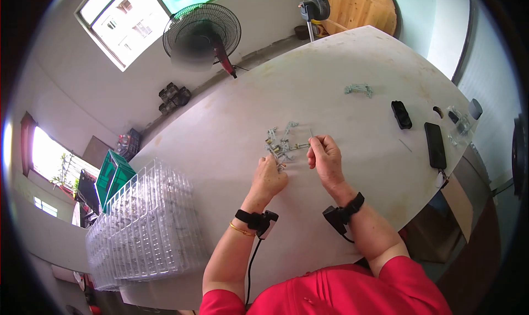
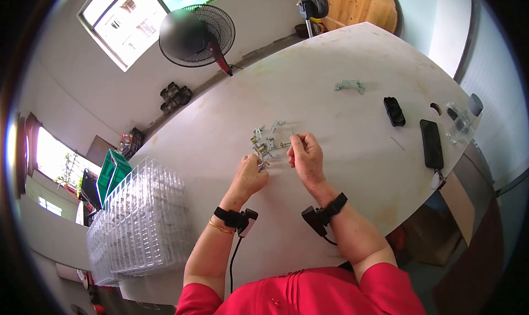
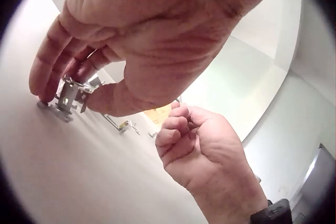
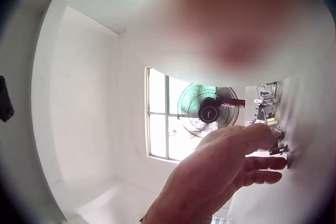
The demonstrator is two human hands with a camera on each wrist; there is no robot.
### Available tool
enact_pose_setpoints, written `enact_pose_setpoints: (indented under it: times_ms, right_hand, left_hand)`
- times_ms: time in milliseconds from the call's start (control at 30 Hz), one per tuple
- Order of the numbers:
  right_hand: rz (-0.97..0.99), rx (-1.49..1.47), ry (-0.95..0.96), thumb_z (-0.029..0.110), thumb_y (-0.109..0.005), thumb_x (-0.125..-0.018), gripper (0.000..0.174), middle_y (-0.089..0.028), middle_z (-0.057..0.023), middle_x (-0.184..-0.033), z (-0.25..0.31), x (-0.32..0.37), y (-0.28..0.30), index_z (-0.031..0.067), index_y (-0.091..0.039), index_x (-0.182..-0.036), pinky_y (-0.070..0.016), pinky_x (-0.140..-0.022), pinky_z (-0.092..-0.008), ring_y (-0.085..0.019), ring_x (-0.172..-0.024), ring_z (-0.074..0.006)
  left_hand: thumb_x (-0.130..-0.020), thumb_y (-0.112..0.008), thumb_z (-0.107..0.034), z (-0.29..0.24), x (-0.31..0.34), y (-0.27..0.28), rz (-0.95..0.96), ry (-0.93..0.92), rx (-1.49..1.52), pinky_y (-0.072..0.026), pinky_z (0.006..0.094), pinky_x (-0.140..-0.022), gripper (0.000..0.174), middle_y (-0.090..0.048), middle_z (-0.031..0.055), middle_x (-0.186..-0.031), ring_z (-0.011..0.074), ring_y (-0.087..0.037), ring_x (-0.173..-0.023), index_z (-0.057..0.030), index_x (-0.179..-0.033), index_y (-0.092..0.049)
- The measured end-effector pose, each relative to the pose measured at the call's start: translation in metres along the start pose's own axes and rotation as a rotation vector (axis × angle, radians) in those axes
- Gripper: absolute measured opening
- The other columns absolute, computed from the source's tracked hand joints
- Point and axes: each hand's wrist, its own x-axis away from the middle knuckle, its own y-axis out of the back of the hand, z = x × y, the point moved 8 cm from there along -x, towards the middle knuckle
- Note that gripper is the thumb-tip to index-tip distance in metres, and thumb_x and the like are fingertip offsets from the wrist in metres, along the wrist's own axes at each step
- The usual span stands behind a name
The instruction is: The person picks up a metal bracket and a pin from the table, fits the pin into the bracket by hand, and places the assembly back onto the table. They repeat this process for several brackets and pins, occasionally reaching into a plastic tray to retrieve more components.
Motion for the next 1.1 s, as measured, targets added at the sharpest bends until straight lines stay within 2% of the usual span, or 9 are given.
enact_pose_setpoints:
  times_ms: [233,467,567,633,733,833,933,1000,1100]
  right_hand:
    - [0.016,0.015,-0.018,0.022,-0.059,-0.099,0.017,-0.057,-0.0005,-0.068,-0.003,0.004,-0.005,0.0071,-0.055,-0.094,-0.0427,-0.046,-0.0216,-0.051,-0.052,-0.0064]
    - [0.019,-0.013,0.040,0.023,-0.058,-0.100,0.017,-0.057,0.0001,-0.069,0.006,0.005,-0.004,0.0069,-0.056,-0.096,-0.0425,-0.046,-0.0215,-0.051,-0.053,-0.0060]
    - [0.010,-0.052,0.077,0.022,-0.058,-0.101,0.016,-0.057,0.0001,-0.069,0.016,0.007,-0.005,0.0070,-0.056,-0.098,-0.0424,-0.047,-0.0214,-0.050,-0.054,-0.0059]
    - [0.003,-0.074,0.106,0.022,-0.057,-0.101,0.015,-0.057,0.0001,-0.070,0.018,0.009,-0.007,0.0070,-0.056,-0.099,-0.0424,-0.048,-0.0213,-0.050,-0.054,-0.0058]
    - [0.027,-0.100,0.161,0.020,-0.056,-0.102,0.014,-0.057,0.0002,-0.070,0.025,0.010,-0.007,0.0068,-0.055,-0.099,-0.0422,-0.048,-0.0210,-0.049,-0.054,-0.0057]
    - [0.065,-0.096,0.165,0.020,-0.057,-0.102,0.013,-0.057,0.0004,-0.070,0.025,0.015,-0.014,0.0067,-0.055,-0.099,-0.0420,-0.049,-0.0209,-0.048,-0.054,-0.0056]
    - [0.087,-0.061,0.116,0.019,-0.057,-0.102,0.012,-0.057,0.0002,-0.071,0.019,0.018,-0.017,0.0069,-0.057,-0.100,-0.0419,-0.049,-0.0209,-0.048,-0.054,-0.0055]
    - [0.226,0.008,0.068,0.018,-0.057,-0.101,0.011,-0.058,-0.0001,-0.072,0.012,0.021,-0.030,0.0071,-0.059,-0.100,-0.0425,-0.049,-0.0211,-0.050,-0.056,-0.0053]
    - [0.303,0.056,-0.003,0.018,-0.057,-0.101,0.012,-0.059,0.0001,-0.072,0.004,0.029,-0.041,0.0070,-0.060,-0.099,-0.0435,-0.051,-0.0212,-0.052,-0.058,-0.0050]
  left_hand:
    - [-0.081,-0.065,-0.023,-0.015,0.016,-0.006,-0.084,-0.114,-0.103,-0.0507,0.0436,-0.084,0.034,-0.059,0.0185,-0.110,0.0347,-0.062,-0.099,-0.0072,-0.111,-0.064]
    - [-0.087,-0.065,-0.025,-0.016,0.017,-0.016,-0.156,-0.162,-0.132,-0.0515,0.0421,-0.078,0.023,-0.059,0.0149,-0.108,0.0313,-0.064,-0.091,-0.0107,-0.105,-0.067]
    - [-0.087,-0.068,-0.020,-0.020,0.025,0.000,-0.290,-0.247,0.066,-0.0515,0.0375,-0.073,0.020,-0.060,0.0148,-0.106,0.0275,-0.063,-0.079,-0.0112,-0.105,-0.068]
    - [-0.087,-0.071,-0.015,-0.024,0.029,0.010,-0.254,-0.249,0.315,-0.0503,0.0306,-0.067,0.021,-0.065,0.0109,-0.103,0.0176,-0.062,-0.070,-0.0086,-0.107,-0.068]
    - [-0.090,-0.070,-0.014,-0.011,0.035,0.015,-0.193,-0.121,0.544,-0.0489,0.0256,-0.065,0.021,-0.070,0.0070,-0.096,0.0092,-0.060,-0.070,-0.0027,-0.109,-0.068]
    - [-0.093,-0.067,-0.011,-0.002,0.041,0.023,-0.168,-0.124,0.709,-0.0485,0.0244,-0.067,0.020,-0.071,0.0037,-0.091,0.0059,-0.059,-0.076,0.0026,-0.108,-0.066]
    - [-0.096,-0.062,-0.016,0.008,0.057,0.031,-0.143,-0.075,0.860,-0.0483,0.0245,-0.074,0.021,-0.071,0.0049,-0.091,0.0069,-0.059,-0.079,0.0019,-0.107,-0.067]
    - [-0.100,-0.055,-0.020,0.022,0.068,0.036,-0.108,-0.054,0.874,-0.0496,0.0268,-0.077,0.023,-0.070,0.0088,-0.095,0.0113,-0.063,-0.081,0.0004,-0.106,-0.065]
    - [-0.100,-0.052,-0.017,0.052,0.079,0.023,-0.068,0.034,1.168,-0.0510,0.0286,-0.070,0.020,-0.069,0.0119,-0.094,0.0159,-0.065,-0.076,-0.0001,-0.105,-0.060]
